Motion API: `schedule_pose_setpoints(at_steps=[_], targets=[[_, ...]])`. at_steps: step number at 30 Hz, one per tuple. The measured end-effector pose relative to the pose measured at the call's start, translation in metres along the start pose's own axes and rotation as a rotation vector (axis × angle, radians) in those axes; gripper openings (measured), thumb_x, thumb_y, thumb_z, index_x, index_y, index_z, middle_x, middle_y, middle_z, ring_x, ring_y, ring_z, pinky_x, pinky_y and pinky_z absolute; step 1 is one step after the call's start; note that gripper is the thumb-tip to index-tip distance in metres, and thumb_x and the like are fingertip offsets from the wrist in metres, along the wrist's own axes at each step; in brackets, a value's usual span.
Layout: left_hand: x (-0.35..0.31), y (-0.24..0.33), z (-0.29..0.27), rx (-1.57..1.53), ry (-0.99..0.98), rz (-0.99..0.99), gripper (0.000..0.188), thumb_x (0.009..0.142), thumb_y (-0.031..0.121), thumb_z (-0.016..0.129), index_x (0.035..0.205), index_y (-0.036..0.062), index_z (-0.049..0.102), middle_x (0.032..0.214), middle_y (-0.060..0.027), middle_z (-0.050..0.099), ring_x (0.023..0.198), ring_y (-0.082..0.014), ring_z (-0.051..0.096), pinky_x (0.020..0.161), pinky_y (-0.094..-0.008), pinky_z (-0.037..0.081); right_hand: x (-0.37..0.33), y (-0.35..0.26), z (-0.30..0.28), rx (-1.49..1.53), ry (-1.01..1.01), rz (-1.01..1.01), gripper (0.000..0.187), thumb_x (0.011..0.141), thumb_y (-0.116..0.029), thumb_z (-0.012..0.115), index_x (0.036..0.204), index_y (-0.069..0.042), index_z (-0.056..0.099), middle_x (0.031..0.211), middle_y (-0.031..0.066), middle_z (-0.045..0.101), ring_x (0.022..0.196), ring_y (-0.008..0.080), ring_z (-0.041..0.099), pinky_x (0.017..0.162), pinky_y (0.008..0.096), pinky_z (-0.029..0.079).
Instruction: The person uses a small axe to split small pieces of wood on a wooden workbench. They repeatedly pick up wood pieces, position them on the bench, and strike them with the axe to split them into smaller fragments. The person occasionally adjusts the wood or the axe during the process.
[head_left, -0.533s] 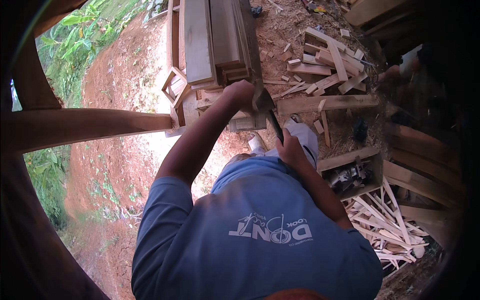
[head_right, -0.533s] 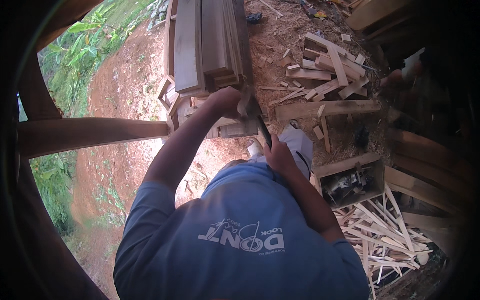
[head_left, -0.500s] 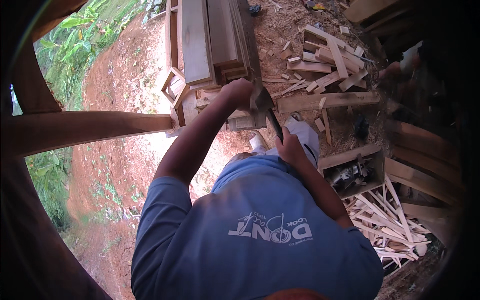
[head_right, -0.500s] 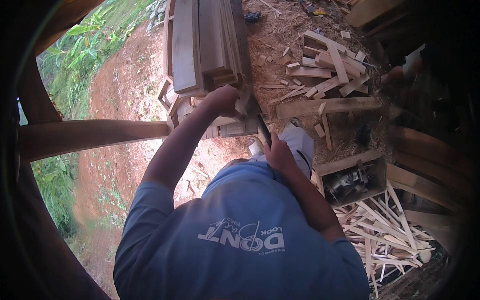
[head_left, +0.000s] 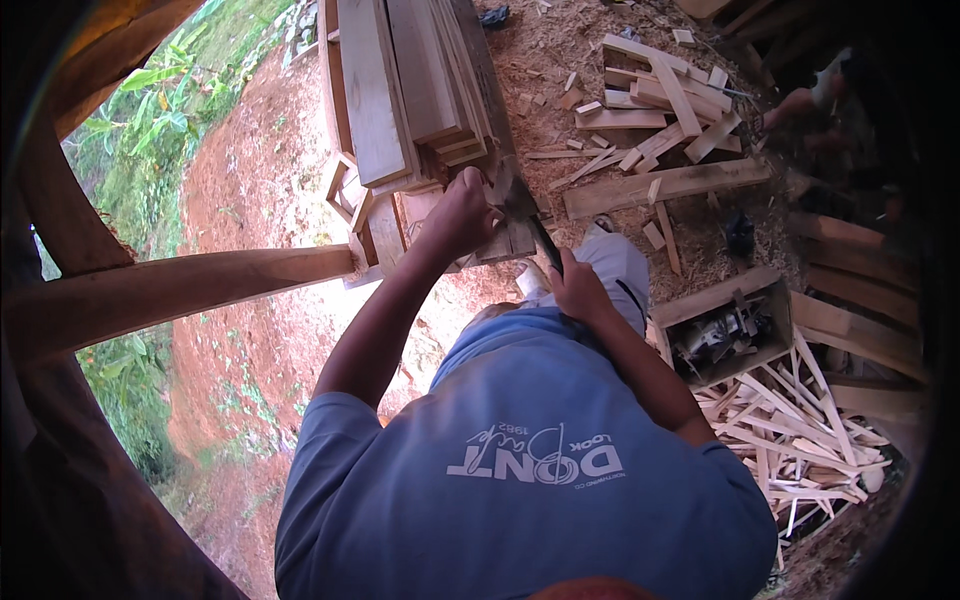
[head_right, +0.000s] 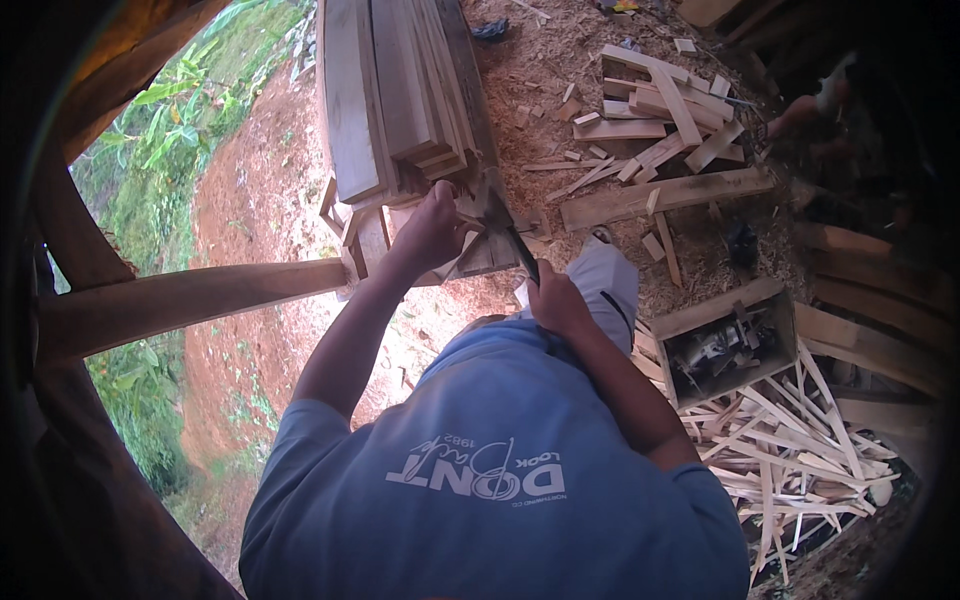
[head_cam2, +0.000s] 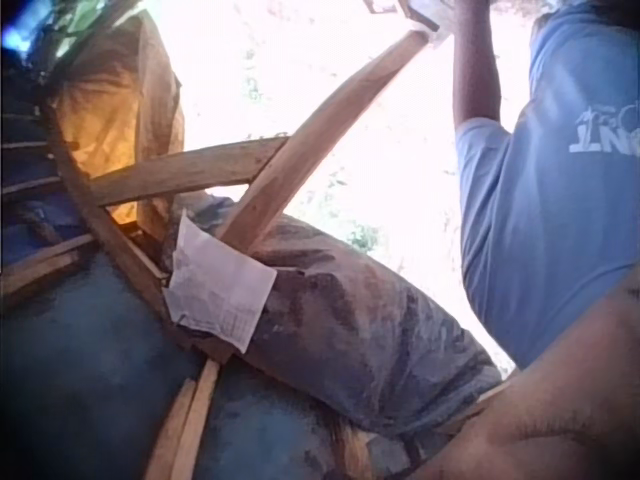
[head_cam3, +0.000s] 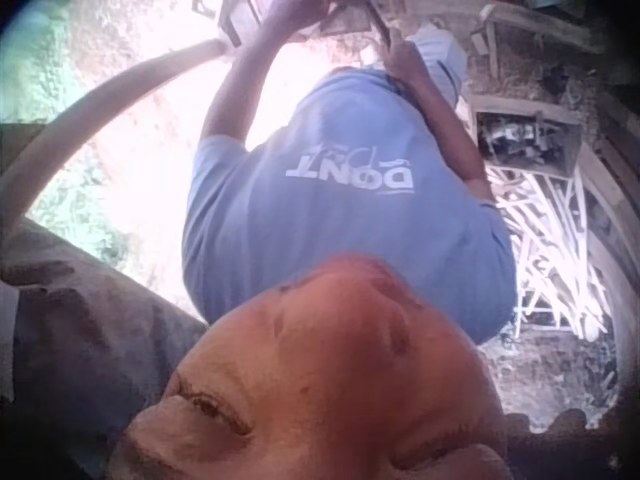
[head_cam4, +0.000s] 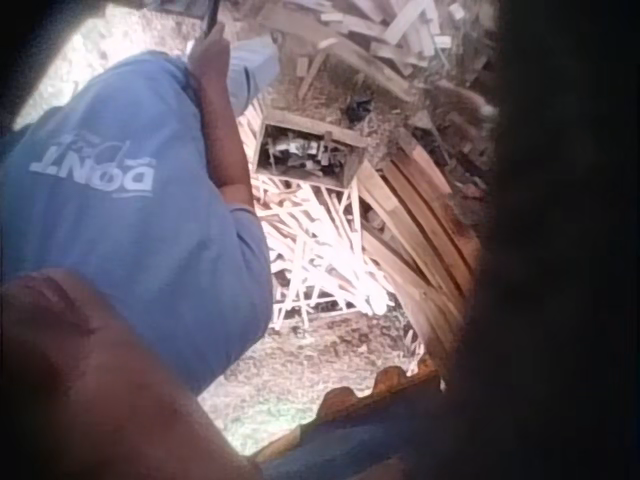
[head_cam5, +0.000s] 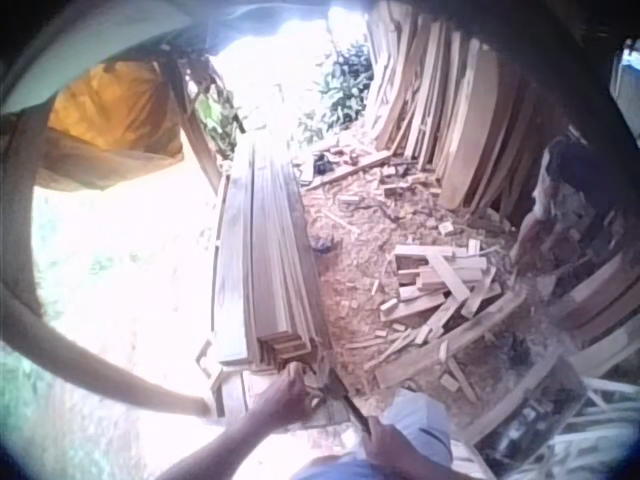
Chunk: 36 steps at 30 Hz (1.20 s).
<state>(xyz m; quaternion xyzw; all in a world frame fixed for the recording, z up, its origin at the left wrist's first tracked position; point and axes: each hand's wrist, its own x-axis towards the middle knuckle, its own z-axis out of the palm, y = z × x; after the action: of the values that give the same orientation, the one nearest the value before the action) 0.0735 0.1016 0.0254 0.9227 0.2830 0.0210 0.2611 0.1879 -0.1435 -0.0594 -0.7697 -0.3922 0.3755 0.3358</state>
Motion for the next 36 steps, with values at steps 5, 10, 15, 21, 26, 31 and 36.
schedule_pose_setpoints(at_steps=[5, 10, 15, 21, 26, 31, 36], targets=[[-0.006, 0.003, -0.008, 0.077, -0.024, 0.014, 0.047, 0.089, 0.020, 0.082, 0.118, -0.0026, 0.052, 0.103, -0.0269, 0.070, 0.104, -0.0443, 0.070, 0.087, -0.0514, 0.055, 0.002, 0.003, 0.005, -0.053, 0.001, -0.016, 0.032, 0.104, -0.028, 0.063, 0.114, 0.001, 0.053, 0.084, 0.0319, 0.070, 0.084, 0.0540, 0.069, 0.073, 0.0623, 0.054], [-0.010, 0.016, -0.001, 0.193, -0.161, -0.210, 0.039, 0.091, 0.021, 0.077, 0.110, -0.0003, 0.051, 0.095, -0.0246, 0.072, 0.093, -0.0454, 0.072, 0.081, -0.0537, 0.057, 0.002, -0.006, -0.001, -0.106, -0.005, -0.032, 0.032, 0.105, -0.027, 0.061, 0.118, 0.000, 0.052, 0.084, 0.0301, 0.070, 0.081, 0.0519, 0.070, 0.071, 0.0606, 0.055], [-0.014, 0.011, 0.003, 0.163, -0.107, -0.149, 0.039, 0.092, 0.020, 0.076, 0.114, -0.0007, 0.050, 0.091, -0.0262, 0.072, 0.088, -0.0478, 0.072, 0.075, -0.0552, 0.057, -0.004, -0.029, 0.003, -0.114, 0.093, -0.077, 0.033, 0.105, -0.026, 0.061, 0.122, 0.000, 0.050, 0.086, 0.0292, 0.071, 0.080, 0.0504, 0.071, 0.070, 0.0595, 0.057], [-0.017, 0.021, 0.003, 0.113, -0.030, -0.199, 0.049, 0.091, 0.022, 0.077, 0.122, -0.0003, 0.046, 0.089, -0.0280, 0.072, 0.084, -0.0481, 0.073, 0.071, -0.0553, 0.057, 0.001, -0.025, 0.012, -0.117, 0.098, -0.065, 0.032, 0.106, -0.024, 0.059, 0.122, 0.002, 0.050, 0.087, 0.0296, 0.071, 0.079, 0.0494, 0.072, 0.067, 0.0577, 0.058], [-0.017, 0.023, 0.000, 0.103, -0.033, -0.195, 0.043, 0.090, 0.013, 0.071, 0.120, -0.0046, 0.046, 0.088, -0.0311, 0.071, 0.082, -0.0495, 0.072, 0.069, -0.0570, 0.056, -0.004, -0.033, 0.007, -0.106, 0.215, -0.143, 0.034, 0.106, -0.023, 0.059, 0.126, 0.002, 0.048, 0.088, 0.0303, 0.071, 0.080, 0.0496, 0.072, 0.067, 0.0581, 0.057], [-0.018, 0.019, 0.003, 0.112, -0.026, -0.181, 0.042, 0.089, 0.012, 0.070, 0.118, -0.0043, 0.045, 0.085, -0.0304, 0.071, 0.079, -0.0497, 0.071, 0.067, -0.0574, 0.056, 0.004, -0.001, 0.024, -0.195, 0.044, -0.060, 0.043, 0.105, -0.023, 0.061, 0.135, 0.004, 0.045, 0.091, 0.0297, 0.071, 0.080, 0.0497, 0.072, 0.068, 0.0575, 0.058], [-0.019, 0.018, 0.004, 0.120, 0.006, -0.146, 0.040, 0.089, 0.012, 0.068, 0.117, -0.0042, 0.044, 0.083, -0.0299, 0.070, 0.076, -0.0496, 0.071, 0.065, -0.0574, 0.055, -0.007, -0.029, 0.008, -0.107, 0.253, -0.163, 0.037, 0.105, -0.024, 0.062, 0.128, 0.001, 0.048, 0.091, 0.0287, 0.072, 0.079, 0.0498, 0.072, 0.069, 0.0577, 0.059]])
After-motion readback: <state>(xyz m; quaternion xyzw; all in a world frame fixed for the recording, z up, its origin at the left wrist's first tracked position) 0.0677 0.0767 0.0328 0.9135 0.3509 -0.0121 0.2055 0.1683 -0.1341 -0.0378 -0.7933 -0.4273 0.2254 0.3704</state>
